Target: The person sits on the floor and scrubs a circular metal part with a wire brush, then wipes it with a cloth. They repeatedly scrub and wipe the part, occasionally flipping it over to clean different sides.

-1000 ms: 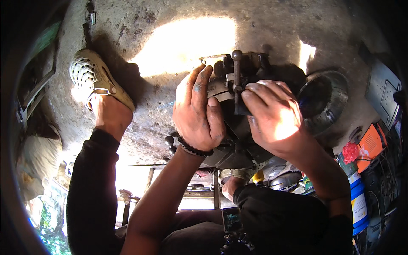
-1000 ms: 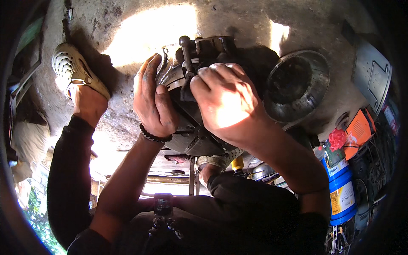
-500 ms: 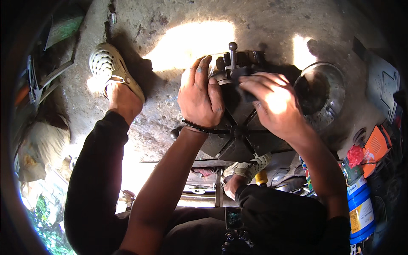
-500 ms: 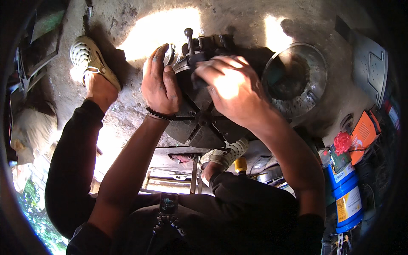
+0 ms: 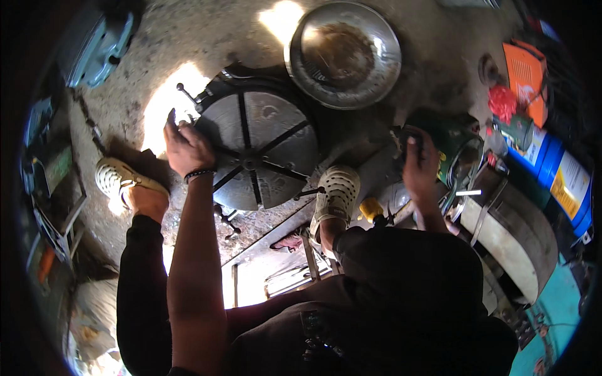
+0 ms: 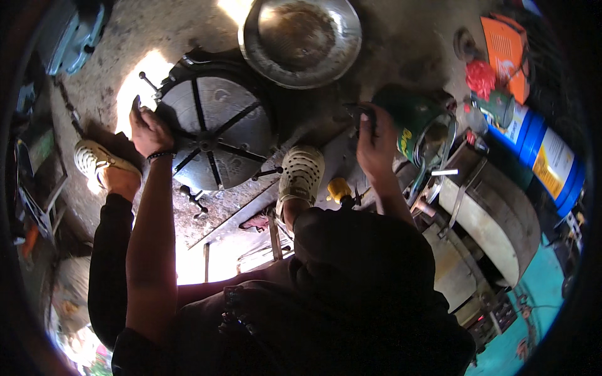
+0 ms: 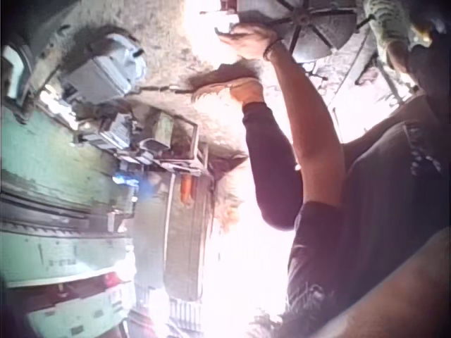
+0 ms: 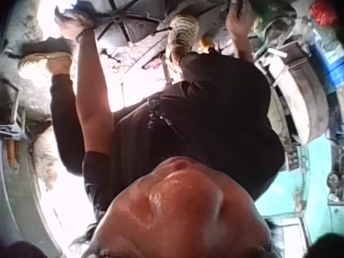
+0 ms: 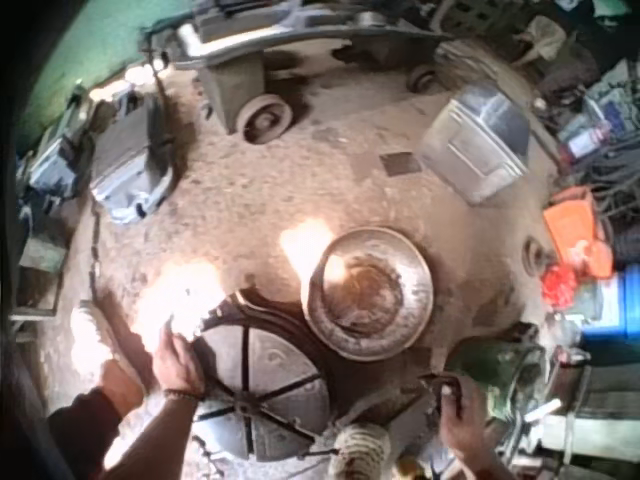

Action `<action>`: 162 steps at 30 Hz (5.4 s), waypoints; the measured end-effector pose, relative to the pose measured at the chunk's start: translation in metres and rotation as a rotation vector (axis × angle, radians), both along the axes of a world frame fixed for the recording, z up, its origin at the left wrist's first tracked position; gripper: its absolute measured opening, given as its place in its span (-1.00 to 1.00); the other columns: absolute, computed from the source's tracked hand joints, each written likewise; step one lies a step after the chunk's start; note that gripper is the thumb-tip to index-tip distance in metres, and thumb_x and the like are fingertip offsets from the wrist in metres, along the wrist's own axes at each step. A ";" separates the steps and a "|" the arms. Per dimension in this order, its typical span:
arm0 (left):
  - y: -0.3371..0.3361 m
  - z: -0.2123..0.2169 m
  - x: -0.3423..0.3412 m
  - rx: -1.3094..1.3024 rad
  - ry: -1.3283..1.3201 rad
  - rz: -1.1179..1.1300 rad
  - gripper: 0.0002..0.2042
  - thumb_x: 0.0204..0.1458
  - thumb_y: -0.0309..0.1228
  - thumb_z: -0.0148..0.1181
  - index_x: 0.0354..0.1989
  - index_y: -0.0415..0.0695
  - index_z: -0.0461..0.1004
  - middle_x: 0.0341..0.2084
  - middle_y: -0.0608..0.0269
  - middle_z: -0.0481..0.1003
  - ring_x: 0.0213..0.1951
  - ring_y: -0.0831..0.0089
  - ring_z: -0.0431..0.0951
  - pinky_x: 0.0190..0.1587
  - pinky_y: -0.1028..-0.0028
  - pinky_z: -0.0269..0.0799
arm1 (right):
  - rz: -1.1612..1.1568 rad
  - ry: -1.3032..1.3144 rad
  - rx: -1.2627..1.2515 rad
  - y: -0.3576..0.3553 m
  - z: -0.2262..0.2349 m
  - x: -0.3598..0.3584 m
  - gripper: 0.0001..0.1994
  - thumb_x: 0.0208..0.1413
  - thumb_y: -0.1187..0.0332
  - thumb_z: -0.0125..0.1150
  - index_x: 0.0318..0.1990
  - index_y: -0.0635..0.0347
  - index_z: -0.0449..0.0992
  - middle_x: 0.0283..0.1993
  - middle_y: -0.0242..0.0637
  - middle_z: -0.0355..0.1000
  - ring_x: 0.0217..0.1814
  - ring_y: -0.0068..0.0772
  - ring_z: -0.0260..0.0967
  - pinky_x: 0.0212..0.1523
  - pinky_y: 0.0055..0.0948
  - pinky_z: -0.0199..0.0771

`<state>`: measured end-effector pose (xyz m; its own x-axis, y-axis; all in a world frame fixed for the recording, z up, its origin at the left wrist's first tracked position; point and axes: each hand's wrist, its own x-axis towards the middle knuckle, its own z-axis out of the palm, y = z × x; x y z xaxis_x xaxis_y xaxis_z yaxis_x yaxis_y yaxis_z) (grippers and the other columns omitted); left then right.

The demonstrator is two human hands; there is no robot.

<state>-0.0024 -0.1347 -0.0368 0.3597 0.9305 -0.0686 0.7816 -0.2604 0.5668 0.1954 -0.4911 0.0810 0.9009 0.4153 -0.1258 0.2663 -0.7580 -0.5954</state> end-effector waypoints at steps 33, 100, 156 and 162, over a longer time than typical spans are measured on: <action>0.001 -0.012 -0.002 0.041 0.102 -0.006 -0.61 0.28 -0.14 -0.07 0.15 -0.04 0.49 -0.02 0.01 0.56 -0.07 0.00 0.60 0.00 0.16 0.48 | 0.407 -0.282 -0.570 -0.058 -0.123 -0.006 -0.52 0.00 0.26 0.36 0.06 0.22 0.38 0.03 -0.08 0.36 0.18 0.08 0.29 0.38 0.10 0.14; 0.008 0.022 -0.011 -0.178 -0.221 0.114 -0.64 0.24 -0.30 -0.11 0.17 -0.06 0.40 -0.15 -0.07 0.57 -0.15 -0.12 0.58 -0.07 0.06 0.48 | 0.905 0.100 -0.600 0.327 -0.036 -0.026 -0.29 0.03 -0.07 0.40 0.22 0.25 0.45 0.21 0.04 0.45 0.31 0.02 0.36 0.33 -0.19 0.32; -0.031 0.027 -0.023 -0.199 0.096 0.134 -0.57 0.19 -0.07 0.01 0.11 -0.04 0.50 0.14 0.15 0.46 0.22 0.16 0.39 0.17 0.13 0.34 | 1.155 0.193 -0.557 0.378 -0.054 -0.010 -0.19 -0.11 -0.07 0.53 0.18 0.34 0.38 0.07 0.16 0.48 0.18 0.14 0.43 0.17 -0.08 0.45; -0.032 0.024 -0.024 -0.173 0.110 0.146 -0.59 0.18 -0.09 0.04 0.08 -0.05 0.50 0.12 0.15 0.46 0.22 0.15 0.39 0.17 0.10 0.34 | 1.177 0.243 -0.444 0.386 -0.061 -0.016 -0.19 -0.19 -0.05 0.58 0.09 0.40 0.41 -0.08 0.14 0.52 0.06 0.15 0.50 0.04 -0.09 0.51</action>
<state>-0.0260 -0.1667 -0.0126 0.2040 0.9430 -0.2628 0.8634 -0.0467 0.5024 0.1795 -0.1050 0.0200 -0.0446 0.8228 -0.5666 0.8288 -0.2862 -0.4808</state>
